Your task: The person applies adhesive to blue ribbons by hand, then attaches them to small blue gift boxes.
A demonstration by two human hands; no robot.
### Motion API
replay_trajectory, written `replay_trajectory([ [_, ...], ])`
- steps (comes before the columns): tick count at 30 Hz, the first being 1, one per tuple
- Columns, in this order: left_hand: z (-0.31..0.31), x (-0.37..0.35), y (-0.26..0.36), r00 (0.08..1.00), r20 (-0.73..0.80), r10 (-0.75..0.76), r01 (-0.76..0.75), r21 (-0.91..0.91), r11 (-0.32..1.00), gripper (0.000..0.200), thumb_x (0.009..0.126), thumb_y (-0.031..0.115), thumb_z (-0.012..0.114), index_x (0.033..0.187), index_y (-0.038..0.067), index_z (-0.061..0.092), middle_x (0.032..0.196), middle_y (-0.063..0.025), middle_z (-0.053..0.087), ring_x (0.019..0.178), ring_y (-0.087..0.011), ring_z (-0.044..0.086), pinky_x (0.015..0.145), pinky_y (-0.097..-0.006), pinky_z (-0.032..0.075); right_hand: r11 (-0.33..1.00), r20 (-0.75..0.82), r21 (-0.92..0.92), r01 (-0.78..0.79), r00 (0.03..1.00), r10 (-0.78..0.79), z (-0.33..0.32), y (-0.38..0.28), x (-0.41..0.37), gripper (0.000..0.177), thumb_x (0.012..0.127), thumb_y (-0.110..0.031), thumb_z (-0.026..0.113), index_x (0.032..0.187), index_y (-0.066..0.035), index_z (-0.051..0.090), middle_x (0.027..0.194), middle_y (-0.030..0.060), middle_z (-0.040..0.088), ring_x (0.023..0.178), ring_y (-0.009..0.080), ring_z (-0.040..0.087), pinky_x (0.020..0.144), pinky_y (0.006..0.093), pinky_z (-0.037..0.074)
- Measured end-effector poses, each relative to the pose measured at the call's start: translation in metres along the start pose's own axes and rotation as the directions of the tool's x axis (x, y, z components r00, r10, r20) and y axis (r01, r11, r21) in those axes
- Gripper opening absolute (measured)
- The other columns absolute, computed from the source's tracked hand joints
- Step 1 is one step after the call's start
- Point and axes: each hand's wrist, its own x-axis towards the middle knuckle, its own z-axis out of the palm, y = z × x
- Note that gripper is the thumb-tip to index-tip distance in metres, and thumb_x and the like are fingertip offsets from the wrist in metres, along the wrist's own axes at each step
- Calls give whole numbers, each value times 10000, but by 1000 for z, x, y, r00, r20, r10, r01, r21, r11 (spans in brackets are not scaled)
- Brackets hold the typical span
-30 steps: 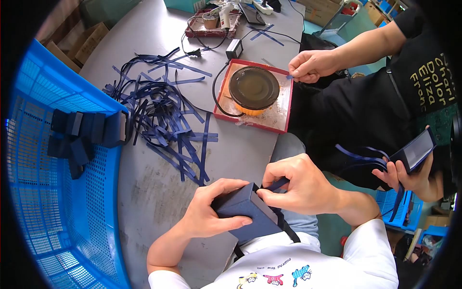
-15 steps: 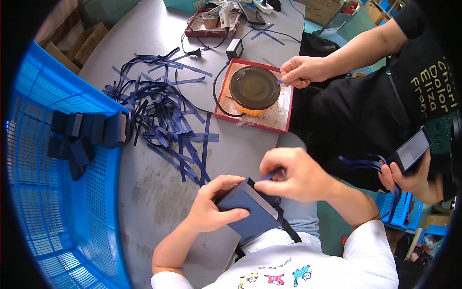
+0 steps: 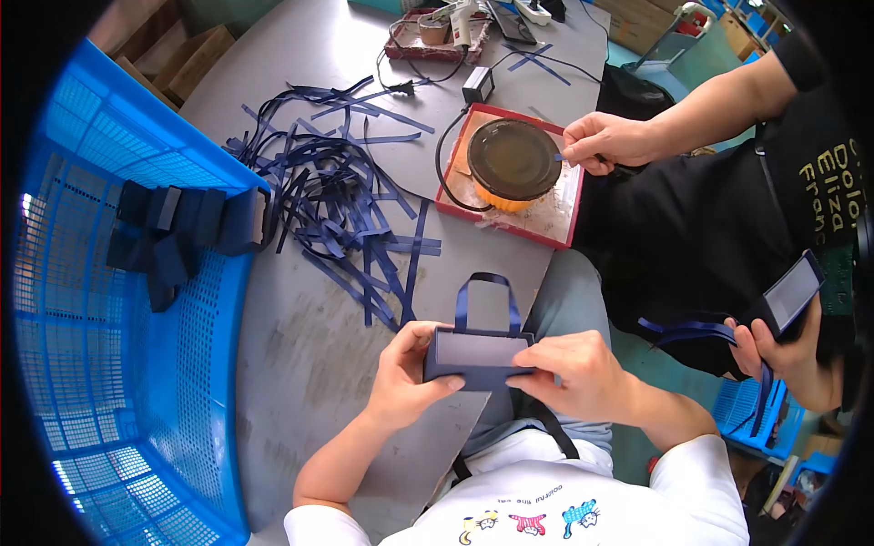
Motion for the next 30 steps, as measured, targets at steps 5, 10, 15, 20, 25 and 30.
replay_trajectory([
  [5,-22,-8,35,875,26,484,-465,324,824,513,748,249,698,1131,-43,522,1169,-201,531,1124,-299,493,959,-370,370,987,140,-18,159,978,-155,-4,3,2,132,693,-86,702,764,-61,594,611,42,533,539,191,570,448,299,440],
  [10,-23,11,35,848,520,-102,-11,210,978,831,690,369,754,1347,31,375,1361,-118,414,1217,-259,438,1017,-380,332,921,224,108,374,894,-389,14,-8,15,148,653,-28,686,783,-66,629,582,22,470,484,156,499,407,279,387],
  [15,-21,1,-16,531,777,-338,505,31,863,804,599,399,812,1213,-24,510,1127,-97,581,1005,-157,529,893,-285,397,896,290,299,329,863,-414,23,-9,25,192,655,-41,714,838,-74,666,649,25,547,548,168,556,462,264,436],
  [20,-23,-8,-21,526,760,-382,462,122,879,593,723,270,740,1181,-37,523,966,-53,610,865,-120,559,818,-261,451,963,127,196,183,969,-210,31,22,66,84,687,-56,705,758,-68,664,679,45,586,616,199,587,534,278,465],
  [25,-14,-11,-28,574,769,-279,415,20,910,547,742,239,728,1171,-28,518,1019,-58,592,934,-99,524,835,-247,435,881,154,-143,451,889,-431,99,36,94,140,634,-106,635,773,-96,637,762,8,545,682,165,574,557,286,460],
  [30,-14,-11,-20,548,756,-358,427,115,897,587,659,102,776,1187,5,537,1121,-58,582,1002,-125,539,918,-267,409,857,314,-251,450,876,-367,117,32,101,104,656,-127,621,740,-79,582,752,16,485,773,168,539,686,295,433],
])
